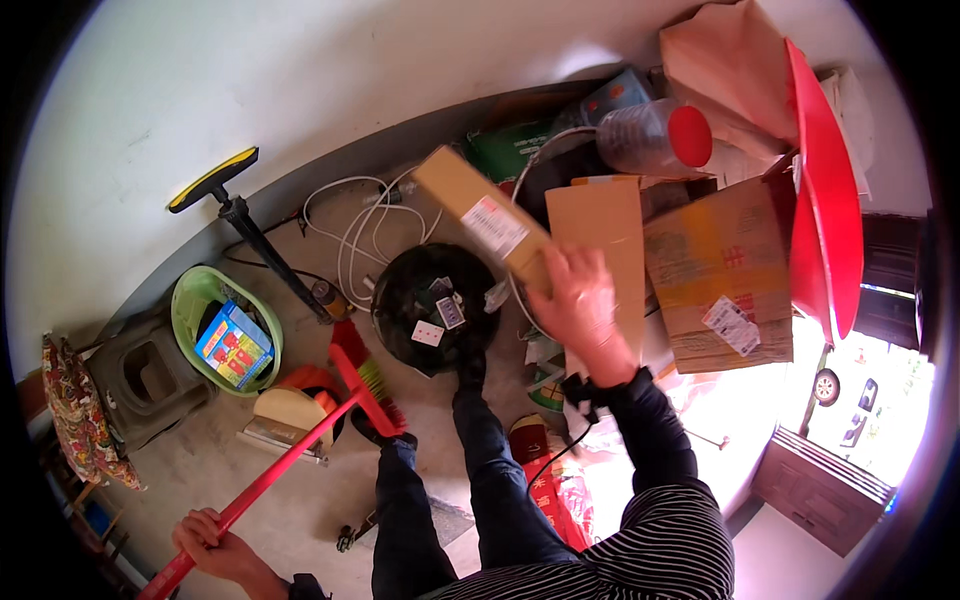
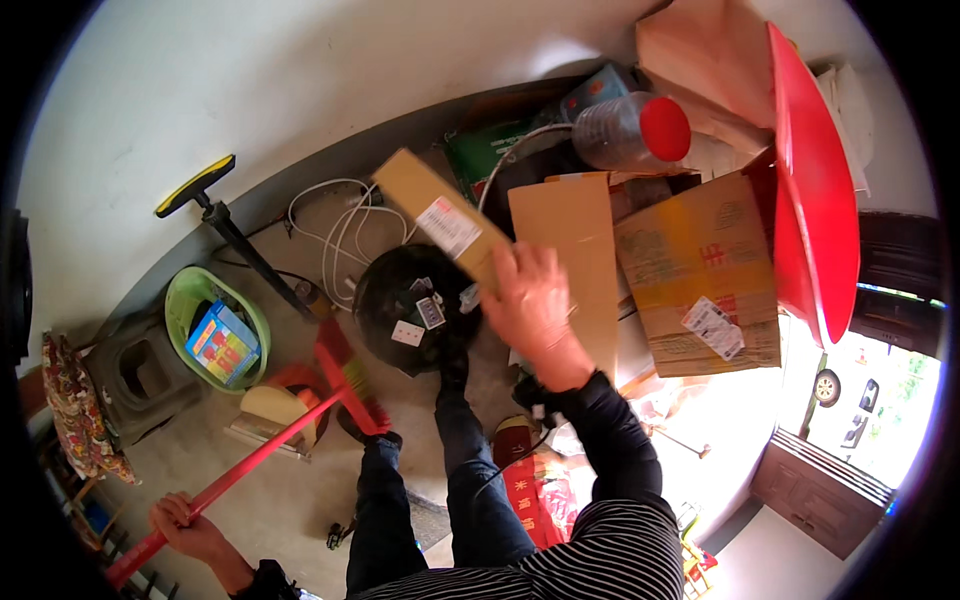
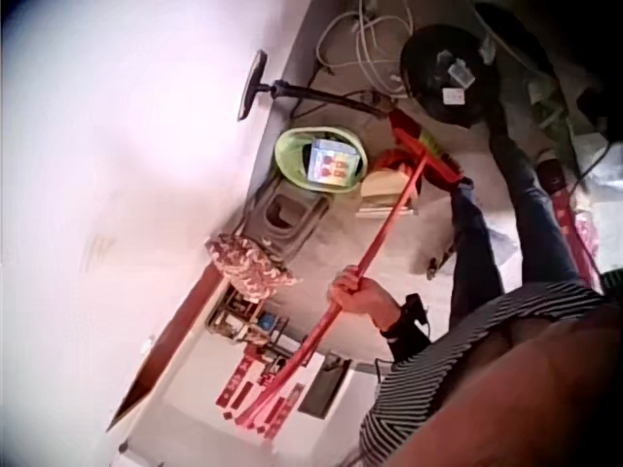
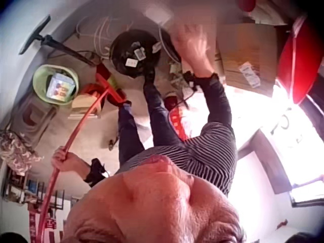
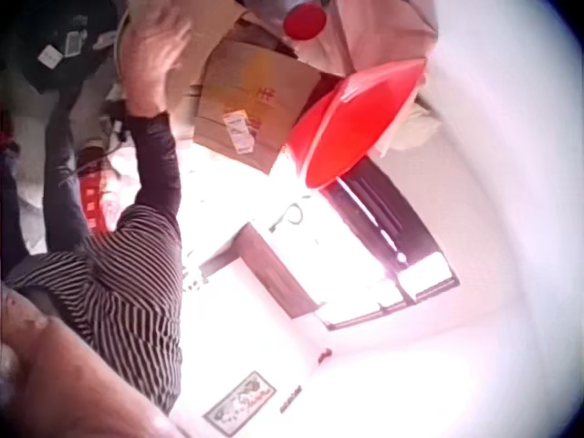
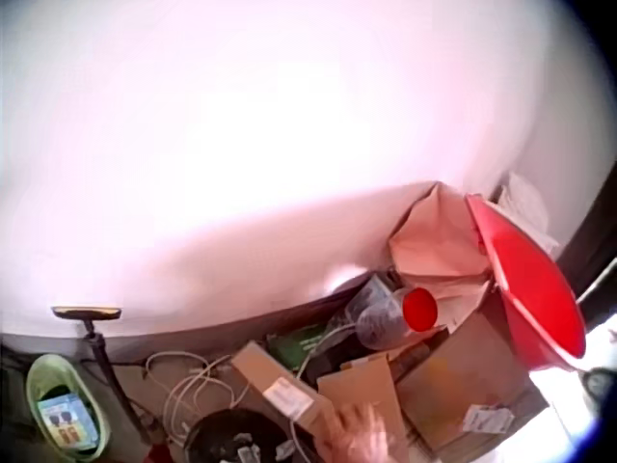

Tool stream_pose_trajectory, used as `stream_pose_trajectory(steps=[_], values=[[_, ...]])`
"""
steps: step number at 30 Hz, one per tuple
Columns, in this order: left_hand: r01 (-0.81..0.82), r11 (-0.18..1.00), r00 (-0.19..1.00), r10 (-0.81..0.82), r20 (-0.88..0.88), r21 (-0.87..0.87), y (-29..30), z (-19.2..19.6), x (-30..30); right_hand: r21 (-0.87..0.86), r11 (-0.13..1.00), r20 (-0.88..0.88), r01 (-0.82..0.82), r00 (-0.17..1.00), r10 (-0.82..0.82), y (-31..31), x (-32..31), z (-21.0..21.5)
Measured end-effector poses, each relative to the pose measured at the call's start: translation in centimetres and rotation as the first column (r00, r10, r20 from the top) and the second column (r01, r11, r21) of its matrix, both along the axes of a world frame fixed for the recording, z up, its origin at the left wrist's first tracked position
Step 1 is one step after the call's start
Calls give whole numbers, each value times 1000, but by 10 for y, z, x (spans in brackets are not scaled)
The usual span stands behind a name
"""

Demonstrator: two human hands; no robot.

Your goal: The person sweeps the floor with a broom, collects playing cards and trash into a bag, and coils an extension cord.

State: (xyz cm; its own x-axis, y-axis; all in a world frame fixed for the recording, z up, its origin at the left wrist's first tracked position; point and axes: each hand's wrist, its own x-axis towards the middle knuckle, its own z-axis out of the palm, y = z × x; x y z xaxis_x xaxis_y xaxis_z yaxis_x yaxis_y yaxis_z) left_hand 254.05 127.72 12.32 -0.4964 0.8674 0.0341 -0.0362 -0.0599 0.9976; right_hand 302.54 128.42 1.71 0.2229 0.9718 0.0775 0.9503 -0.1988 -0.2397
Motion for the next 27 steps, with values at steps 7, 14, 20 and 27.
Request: stream_pose_trajectory(steps=[7, 14, 20, 27], values=[[2, 1000, 998, -2, -61, 15, -5, 3, 22, -103, 995, 539, -4, 840, 59, 32, 81, 71], [49, 998, 998, -48, -36, 31, -6, -5, 28, -175, 984, 711, -21, 689, 141, 58, 150, 82], [19, 999, 998, -17, -64, 31, -6, 2, 41, -403, 914, 714, -47, 609, 346, 98, 178, 46], [20, 1000, 996, -21, -81, -11, -8, 2, 45, -313, 944, 724, -108, 616, 311, 81, 197, -1]])
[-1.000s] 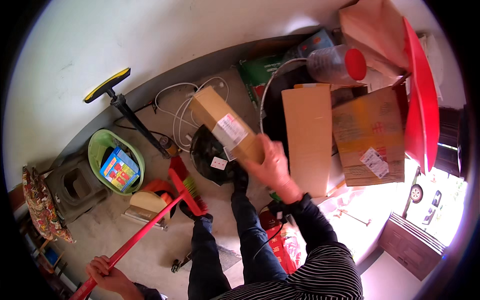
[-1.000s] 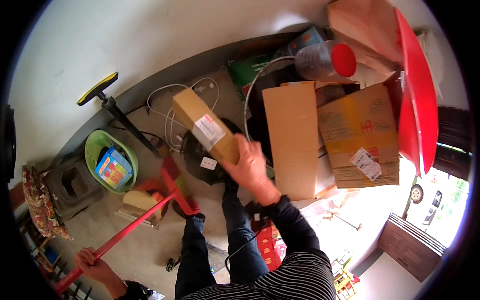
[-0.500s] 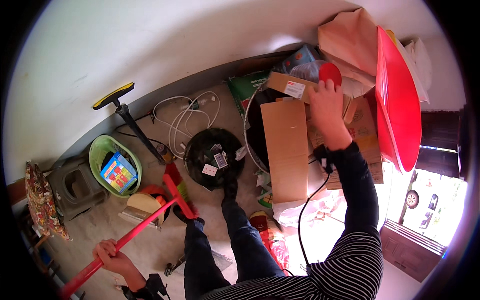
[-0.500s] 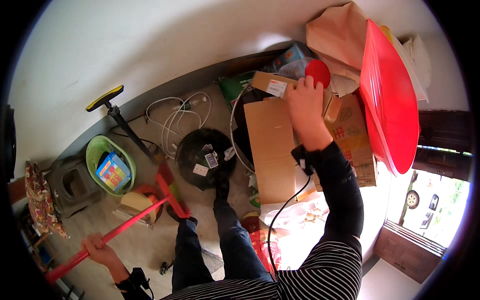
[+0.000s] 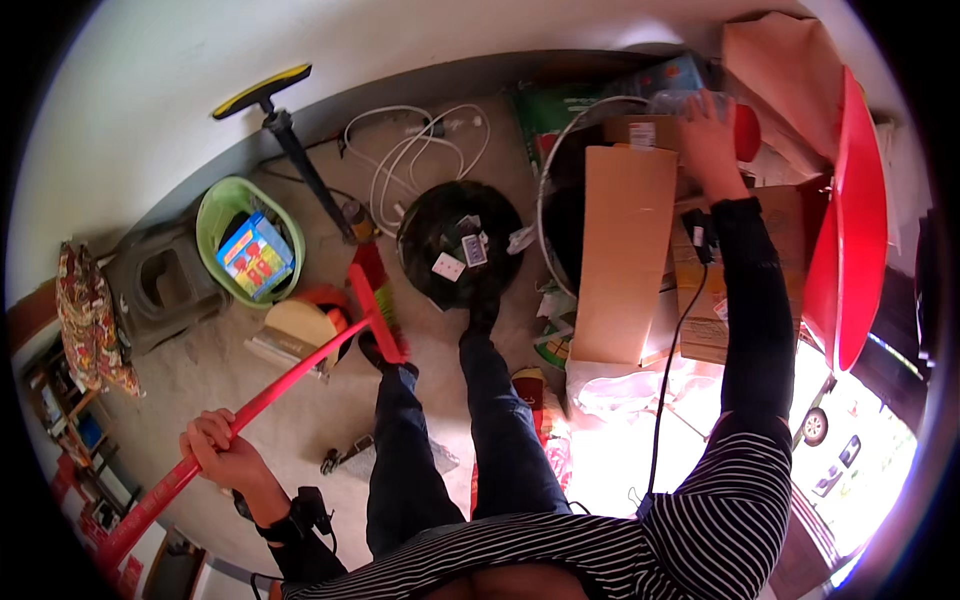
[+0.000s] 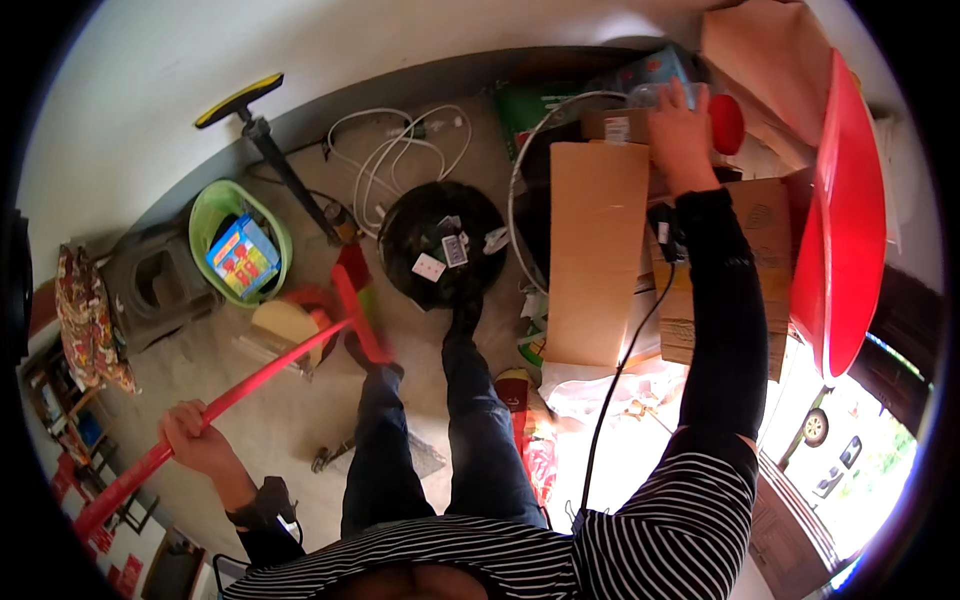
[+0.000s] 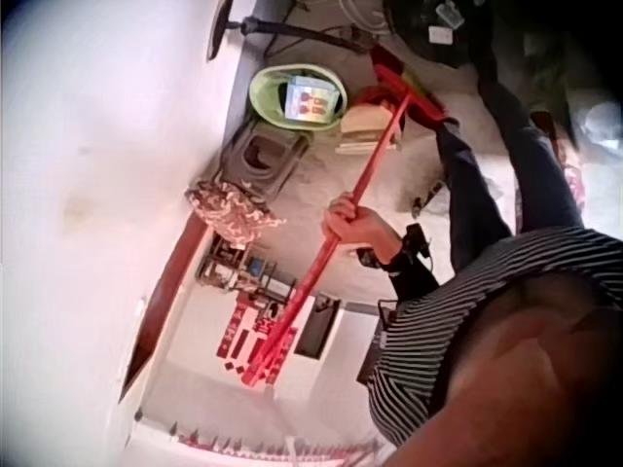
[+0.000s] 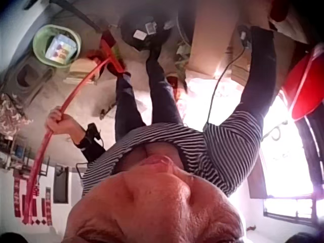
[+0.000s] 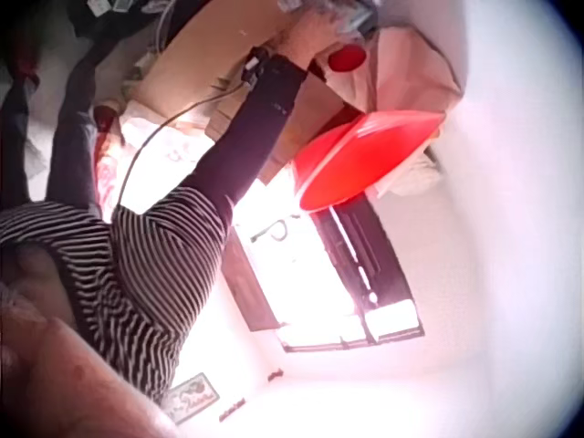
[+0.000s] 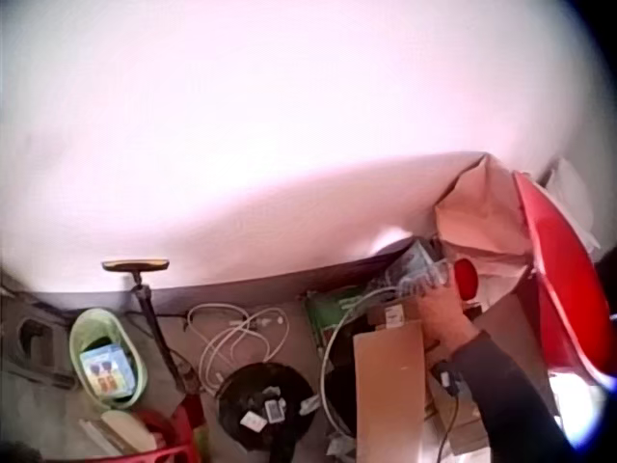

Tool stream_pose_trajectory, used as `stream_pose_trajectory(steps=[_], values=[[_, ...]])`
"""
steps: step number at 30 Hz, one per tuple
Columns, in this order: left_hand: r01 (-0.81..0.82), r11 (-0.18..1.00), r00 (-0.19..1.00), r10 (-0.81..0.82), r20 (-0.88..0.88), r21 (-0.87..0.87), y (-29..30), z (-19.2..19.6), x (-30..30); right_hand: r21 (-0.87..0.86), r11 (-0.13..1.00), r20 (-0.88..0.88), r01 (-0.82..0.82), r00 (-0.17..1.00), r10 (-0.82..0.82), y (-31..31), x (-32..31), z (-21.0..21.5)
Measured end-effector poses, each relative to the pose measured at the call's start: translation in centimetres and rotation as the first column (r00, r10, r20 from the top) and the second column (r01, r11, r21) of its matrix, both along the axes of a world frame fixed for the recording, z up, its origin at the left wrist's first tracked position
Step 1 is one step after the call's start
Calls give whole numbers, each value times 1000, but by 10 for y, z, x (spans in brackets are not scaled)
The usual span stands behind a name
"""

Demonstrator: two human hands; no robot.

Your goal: The person sweeps the floor with a broom, collects playing cards and trash into a bag, and coils an extension cord.

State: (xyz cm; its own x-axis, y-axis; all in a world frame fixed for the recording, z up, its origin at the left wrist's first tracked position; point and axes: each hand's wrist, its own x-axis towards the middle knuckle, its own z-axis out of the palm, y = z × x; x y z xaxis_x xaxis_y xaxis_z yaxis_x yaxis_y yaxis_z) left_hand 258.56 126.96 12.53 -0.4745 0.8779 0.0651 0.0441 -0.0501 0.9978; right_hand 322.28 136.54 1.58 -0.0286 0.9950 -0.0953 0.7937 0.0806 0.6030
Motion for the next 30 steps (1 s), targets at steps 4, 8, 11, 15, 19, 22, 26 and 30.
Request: stream_pose_trajectory(steps=[4, 8, 11, 15, 19, 22, 26, 30], values=[[-29, 1000, 1000, 29, -11, 3, -5, 9, -8, -60, 998, -87, 38, 995, -43, -13, -49, 17], [18, 1000, 1000, -18, -1, 6, -4, 12, -7, 143, 986, -616, -86, 772, 156, -67, -124, -21], [-46, 999, 999, 46, 0, -26, -6, 7, -13, -43, 997, -900, -69, 436, -8, -108, -228, -75], [53, 998, 998, -53, -22, -18, -15, 11, -37, -568, 802, -791, 185, 144, -594, -183, -290, -233], [-49, 999, 995, 50, 89, -11, -11, 4, -61, -755, 475, -539, 452, -16, -842, -246, -273, -399], [-128, 991, 989, 131, 76, -36, -20, -5, -94, -727, 397, -565, 561, -161, -809, -262, -309, -432], [27, 999, 997, -25, 80, -23, -13, 5, -110, -460, 744, -812, 484, 110, -573, -231, -320, -437], [87, 996, 993, -85, 85, -28, -5, -1, -112, -479, 770, -848, 421, 7, -531, -173, -312, -452]])
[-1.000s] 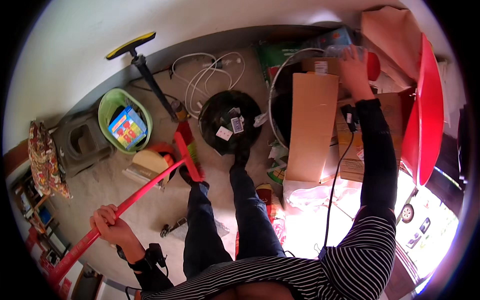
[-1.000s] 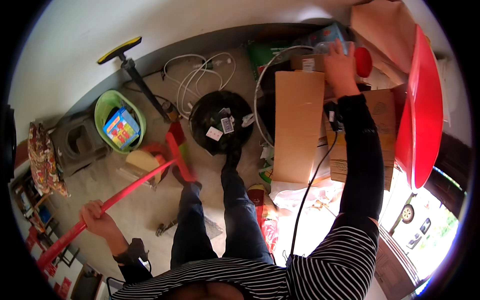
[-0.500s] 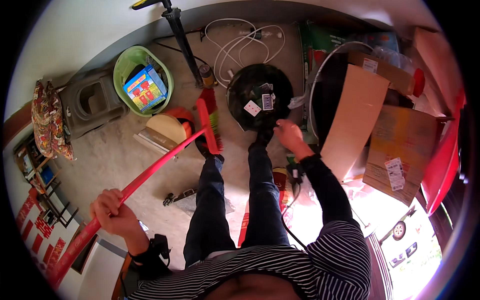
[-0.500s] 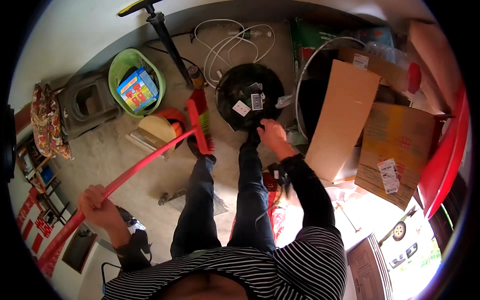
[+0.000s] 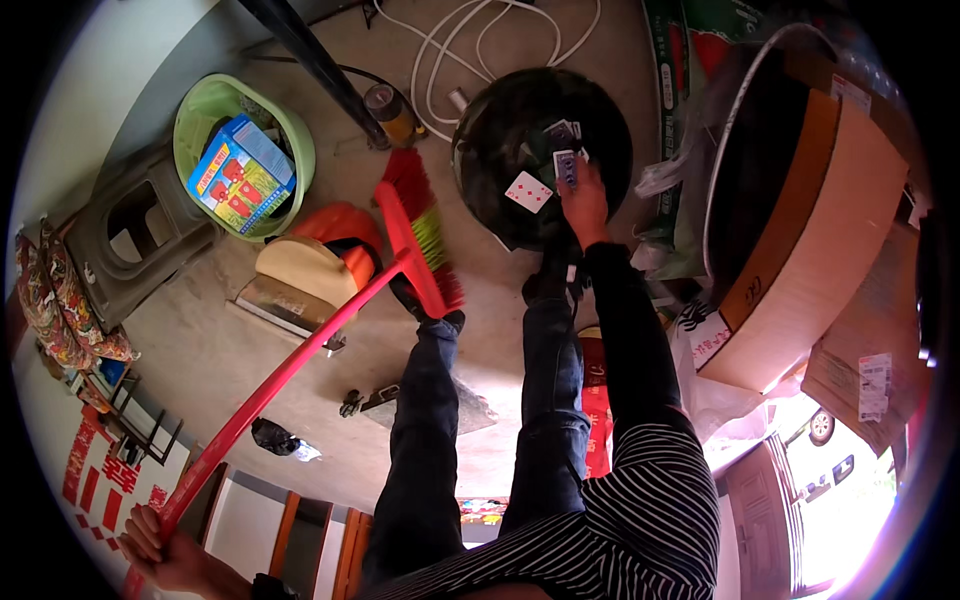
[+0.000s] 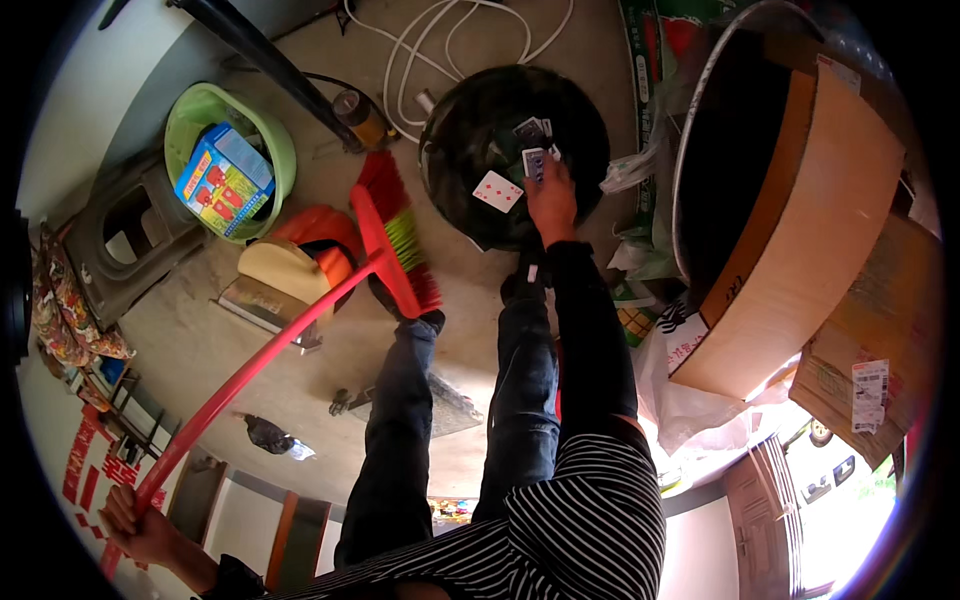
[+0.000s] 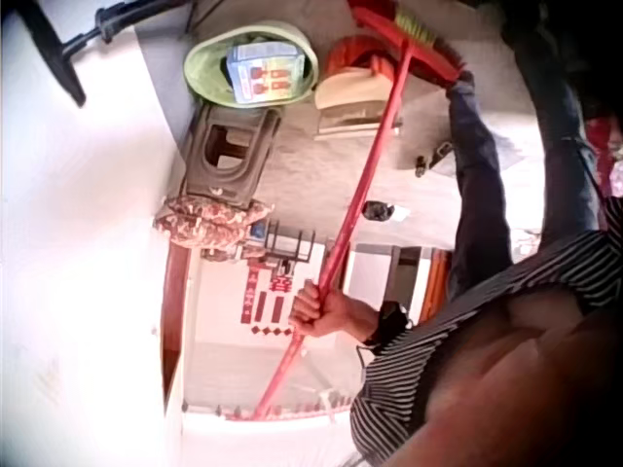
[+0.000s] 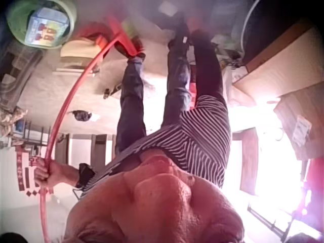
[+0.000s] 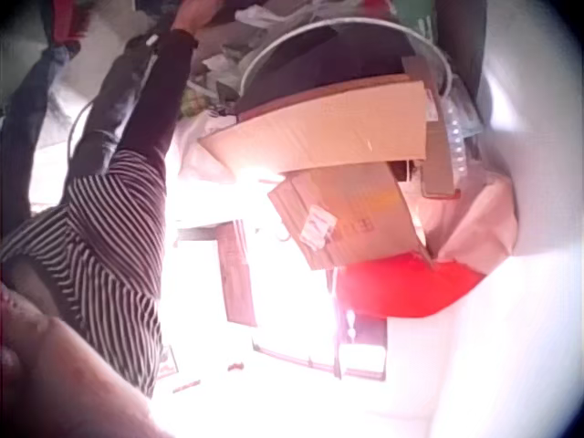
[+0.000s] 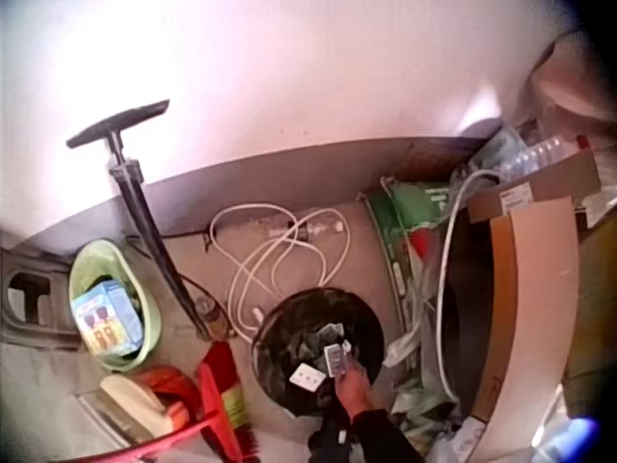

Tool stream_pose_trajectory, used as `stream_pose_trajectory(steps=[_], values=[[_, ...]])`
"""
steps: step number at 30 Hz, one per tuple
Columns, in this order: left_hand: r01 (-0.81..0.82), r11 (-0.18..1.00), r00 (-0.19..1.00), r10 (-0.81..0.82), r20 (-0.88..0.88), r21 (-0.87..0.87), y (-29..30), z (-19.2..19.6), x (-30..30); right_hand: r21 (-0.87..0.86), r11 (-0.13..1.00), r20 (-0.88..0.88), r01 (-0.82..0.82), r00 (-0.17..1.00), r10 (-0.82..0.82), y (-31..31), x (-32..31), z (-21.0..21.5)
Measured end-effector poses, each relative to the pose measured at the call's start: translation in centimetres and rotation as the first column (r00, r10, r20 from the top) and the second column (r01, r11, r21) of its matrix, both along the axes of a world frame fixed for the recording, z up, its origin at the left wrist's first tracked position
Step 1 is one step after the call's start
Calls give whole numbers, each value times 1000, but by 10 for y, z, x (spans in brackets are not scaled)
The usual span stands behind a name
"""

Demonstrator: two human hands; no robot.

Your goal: The person sweeps the floor with a broom, collects playing cards and trash into a bag, and coils an extension cord.

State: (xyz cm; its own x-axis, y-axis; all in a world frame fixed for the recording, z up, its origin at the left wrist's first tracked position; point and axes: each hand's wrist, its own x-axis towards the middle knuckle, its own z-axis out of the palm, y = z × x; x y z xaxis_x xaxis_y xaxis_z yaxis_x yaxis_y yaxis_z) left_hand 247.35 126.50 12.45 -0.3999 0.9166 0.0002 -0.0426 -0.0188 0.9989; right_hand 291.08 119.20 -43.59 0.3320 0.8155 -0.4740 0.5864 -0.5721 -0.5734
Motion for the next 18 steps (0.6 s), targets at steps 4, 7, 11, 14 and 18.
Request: stream_pose_trajectory(steps=[4, 7, 11, 14, 18], values=[[-68, 998, 996, 66, -52, -19, 1, 2, -13, -136, 990, 141, -38, 988, 57, 39, -20, 10], [-64, 998, 998, 64, -7, -28, 3, 0, -15, -424, 903, 95, -75, 988, 126, 60, -34, 22], [25, 1000, 998, -24, 51, -17, 3, -2, -12, -491, 868, 92, -76, 986, 139, 46, -27, 18], [-5, 1000, 1000, 5, -9, -5, 2, -2, -15, -429, 901, 120, -61, 985, 124, 43, -27, 10], [-38, 999, 999, 38, -37, -19, 3, -1, -14, -513, 857, 139, 51, 990, 24, 43, -17, 7]])
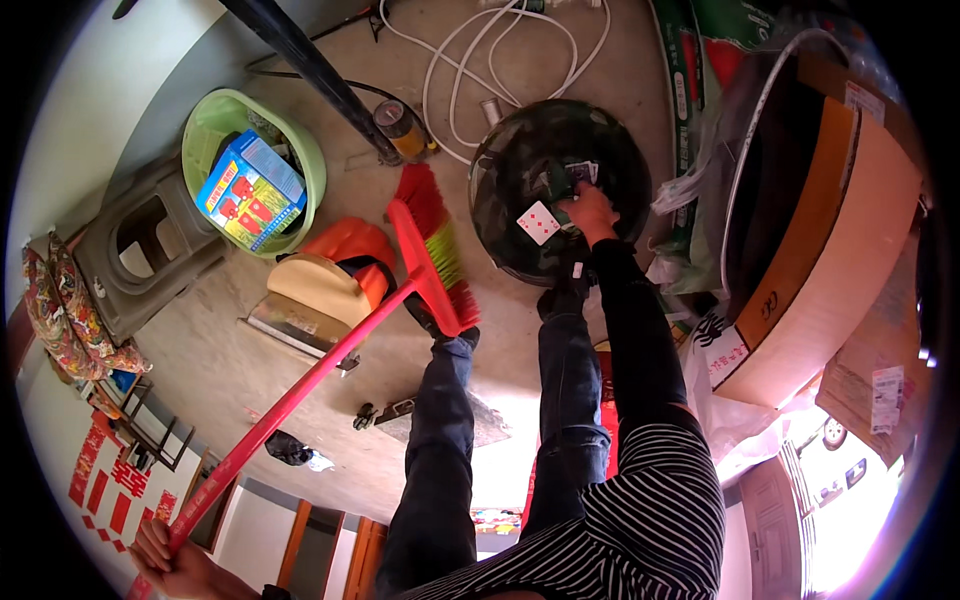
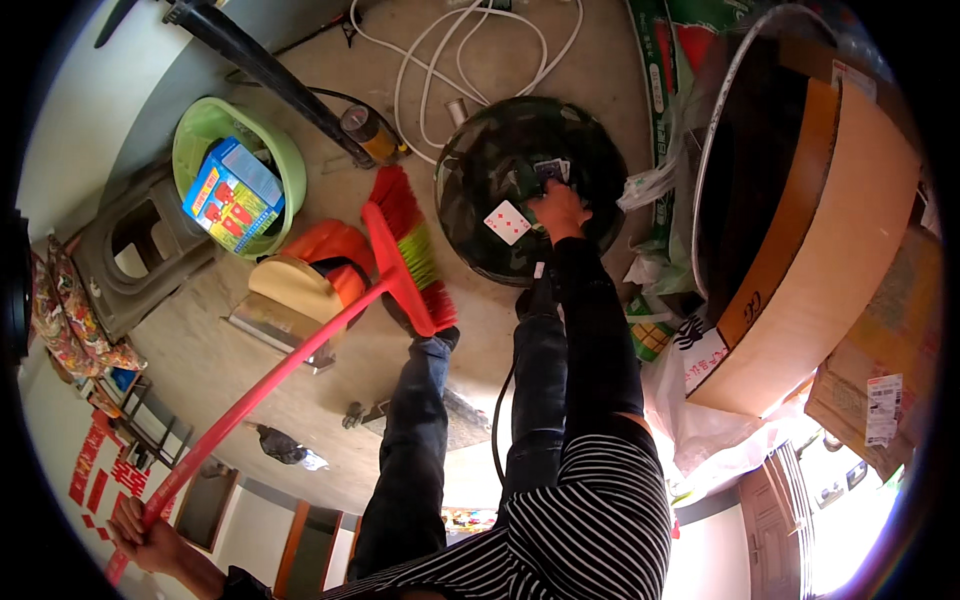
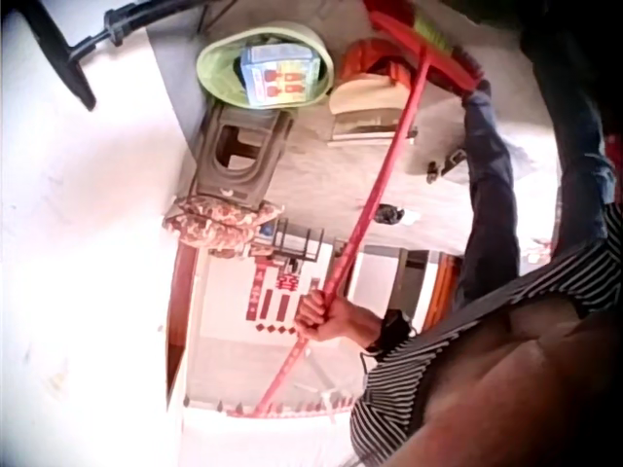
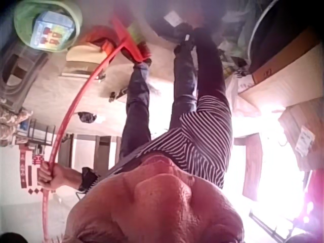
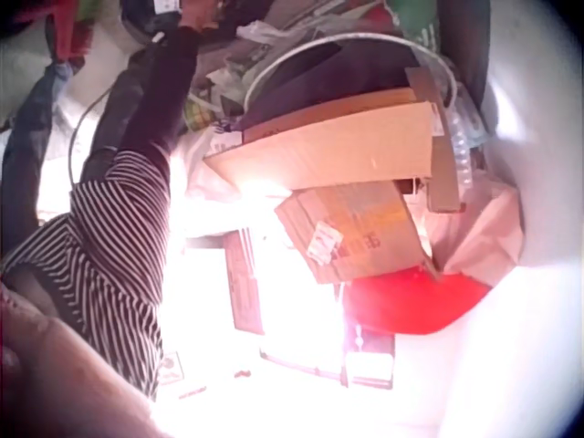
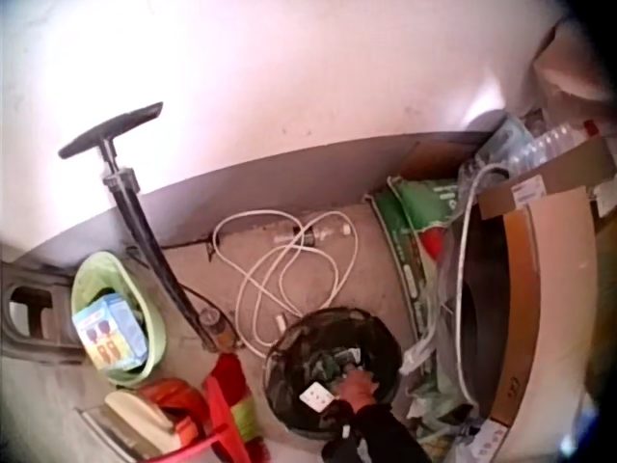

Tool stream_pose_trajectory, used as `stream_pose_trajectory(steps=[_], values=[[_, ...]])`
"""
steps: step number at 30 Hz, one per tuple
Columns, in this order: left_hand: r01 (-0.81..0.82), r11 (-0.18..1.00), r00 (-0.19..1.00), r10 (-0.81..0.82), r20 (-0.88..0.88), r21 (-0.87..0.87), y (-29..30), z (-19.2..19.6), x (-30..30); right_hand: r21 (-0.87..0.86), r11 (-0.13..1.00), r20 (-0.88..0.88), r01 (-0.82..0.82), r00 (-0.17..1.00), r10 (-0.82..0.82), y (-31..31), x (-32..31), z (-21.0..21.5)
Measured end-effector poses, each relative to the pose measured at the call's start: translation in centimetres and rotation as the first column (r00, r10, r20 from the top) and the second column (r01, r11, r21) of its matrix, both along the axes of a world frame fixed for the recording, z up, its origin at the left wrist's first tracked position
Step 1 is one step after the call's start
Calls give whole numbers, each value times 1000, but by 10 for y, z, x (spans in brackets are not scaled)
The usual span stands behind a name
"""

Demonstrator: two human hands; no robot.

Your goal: The person sweeps the floor with a broom, collects playing cards and trash into a bag, and coils an extension cord.

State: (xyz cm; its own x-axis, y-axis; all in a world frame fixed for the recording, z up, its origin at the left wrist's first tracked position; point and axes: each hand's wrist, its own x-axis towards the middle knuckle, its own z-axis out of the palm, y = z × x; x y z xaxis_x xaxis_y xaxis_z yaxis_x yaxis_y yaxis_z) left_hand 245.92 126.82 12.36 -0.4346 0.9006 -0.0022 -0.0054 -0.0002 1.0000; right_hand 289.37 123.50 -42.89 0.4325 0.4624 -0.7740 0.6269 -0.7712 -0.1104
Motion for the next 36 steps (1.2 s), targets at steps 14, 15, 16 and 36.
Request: stream_pose_trajectory(steps=[14, 15, 16, 36], values=[[56, 998, 994, -55, 98, -5, 1, 2, 7, 248, 964, 9, -93, 996, 94, -40, -16, -21], [33, 999, 996, -34, 81, 13, -1, 3, 6, 248, 964, 9, -94, 995, 95, -39, -23, -13], [11, 999, 998, -13, 68, 32, -2, 2, 5, 252, 961, 40, -110, 994, 103, -40, -27, -7], [56, 998, 993, -56, 104, 9, -4, -2, -4, 274, 961, 194, -48, 981, -7, -61, -27, 31]])
